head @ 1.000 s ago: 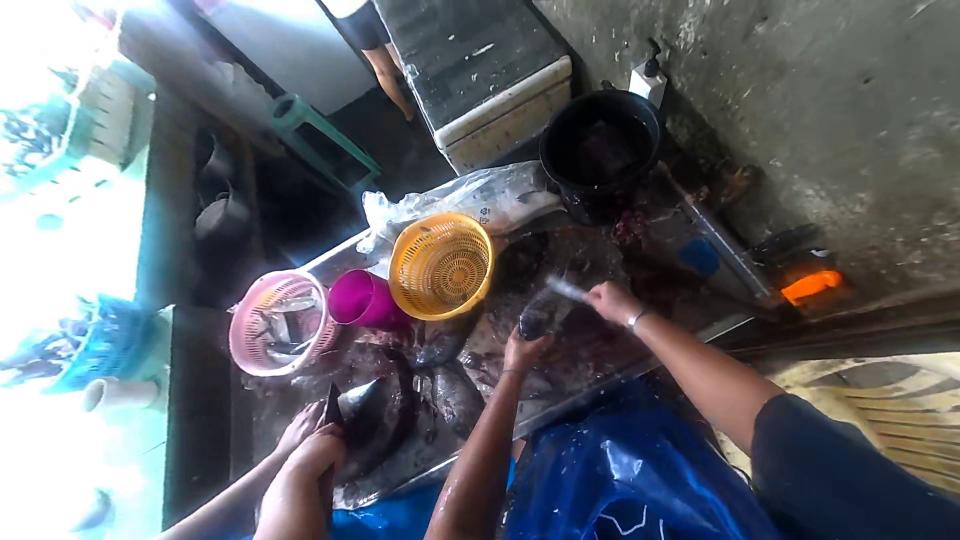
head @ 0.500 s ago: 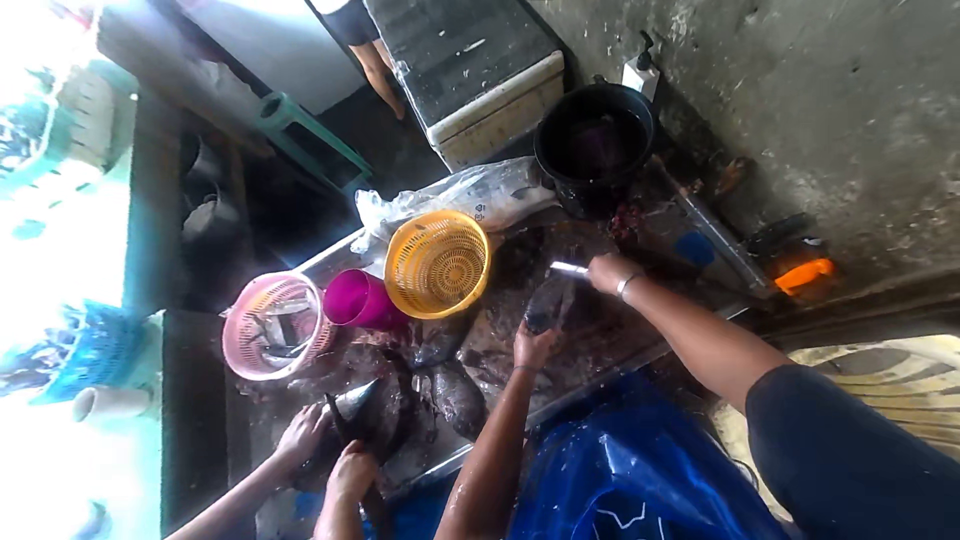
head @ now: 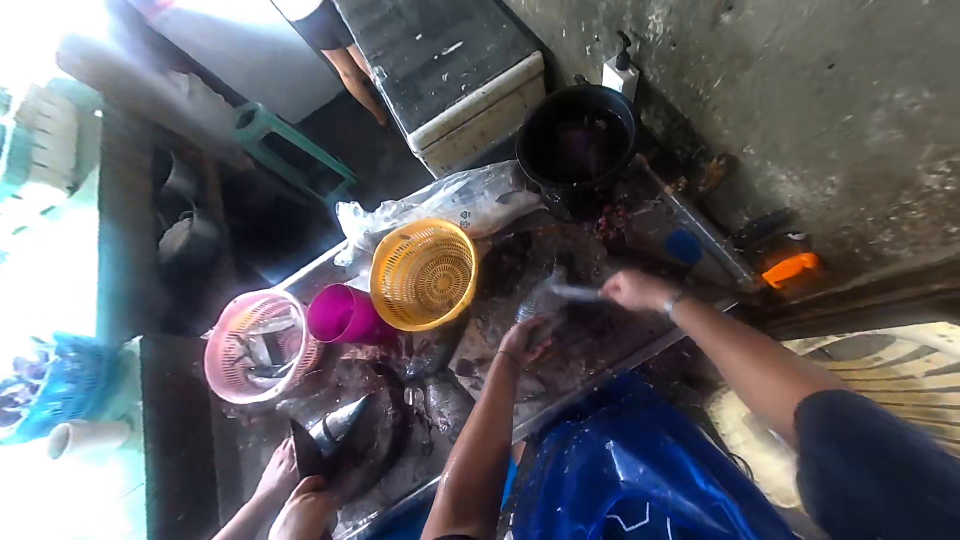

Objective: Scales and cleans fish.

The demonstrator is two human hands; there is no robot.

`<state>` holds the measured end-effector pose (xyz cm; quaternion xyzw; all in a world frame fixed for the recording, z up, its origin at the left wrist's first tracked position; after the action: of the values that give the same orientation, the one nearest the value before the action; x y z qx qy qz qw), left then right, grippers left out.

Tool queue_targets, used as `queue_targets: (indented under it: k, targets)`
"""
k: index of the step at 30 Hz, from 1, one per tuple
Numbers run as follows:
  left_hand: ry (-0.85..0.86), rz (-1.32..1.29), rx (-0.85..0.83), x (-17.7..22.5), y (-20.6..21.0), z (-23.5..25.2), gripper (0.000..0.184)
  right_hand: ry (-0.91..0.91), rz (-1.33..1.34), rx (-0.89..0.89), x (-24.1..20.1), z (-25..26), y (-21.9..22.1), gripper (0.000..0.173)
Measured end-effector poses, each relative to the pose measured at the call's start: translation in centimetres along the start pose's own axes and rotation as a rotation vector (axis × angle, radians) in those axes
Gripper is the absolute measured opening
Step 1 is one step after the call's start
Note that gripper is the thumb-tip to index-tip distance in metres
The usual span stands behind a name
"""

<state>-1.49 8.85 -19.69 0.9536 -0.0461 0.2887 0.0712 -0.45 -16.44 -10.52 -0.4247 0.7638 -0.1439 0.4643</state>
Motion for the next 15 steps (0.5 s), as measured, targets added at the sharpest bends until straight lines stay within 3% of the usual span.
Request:
queue_targets:
  k: [2,3,6,8,11,12,15]
  targets:
    - [0.04,-0.034,-0.001,0.4,2.0,-0.2,0.029,0.02,0.124,0.272,-0.1,0.9,-0.9,0.042]
    - [0.052,-0.129,0.004,0.6,3.1,-0.7,0.027,0.01,0.198,0.351,0.1,0.6,1.1,0.041]
    - [0.061,-0.361,0.016,1.6,3.5,-1.6,0.024,-0.074,0.366,0.193,1.9,-2.3,6.5,0.042]
    - [0.062,-0.374,0.008,1.5,2.8,-2.0,0.025,-0.079,0.305,0.101,3.2,-3.4,4.6,0.041]
    - [0.059,-0.306,0.0,1.7,3.2,-2.3,0.027,-0.039,0.354,0.312,2.8,-1.0,1.4,0.038]
    - [0.064,-0.328,0.001,1.8,3.6,-2.4,0.026,-0.063,0.361,0.304,2.3,-0.3,2.0,0.036]
    - [0.077,-0.392,0.031,1.9,2.6,-2.7,0.026,-0.14,0.338,0.053,2.4,-1.2,4.3,0.04]
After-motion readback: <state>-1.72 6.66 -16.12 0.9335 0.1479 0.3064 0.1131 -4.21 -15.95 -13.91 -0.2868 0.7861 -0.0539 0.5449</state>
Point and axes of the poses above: each hand's wrist, its own z-axis towards the middle knuckle, its own y-axis out of the palm, x = y × z, the point moved 9 cm from there along z, towards the middle knuckle
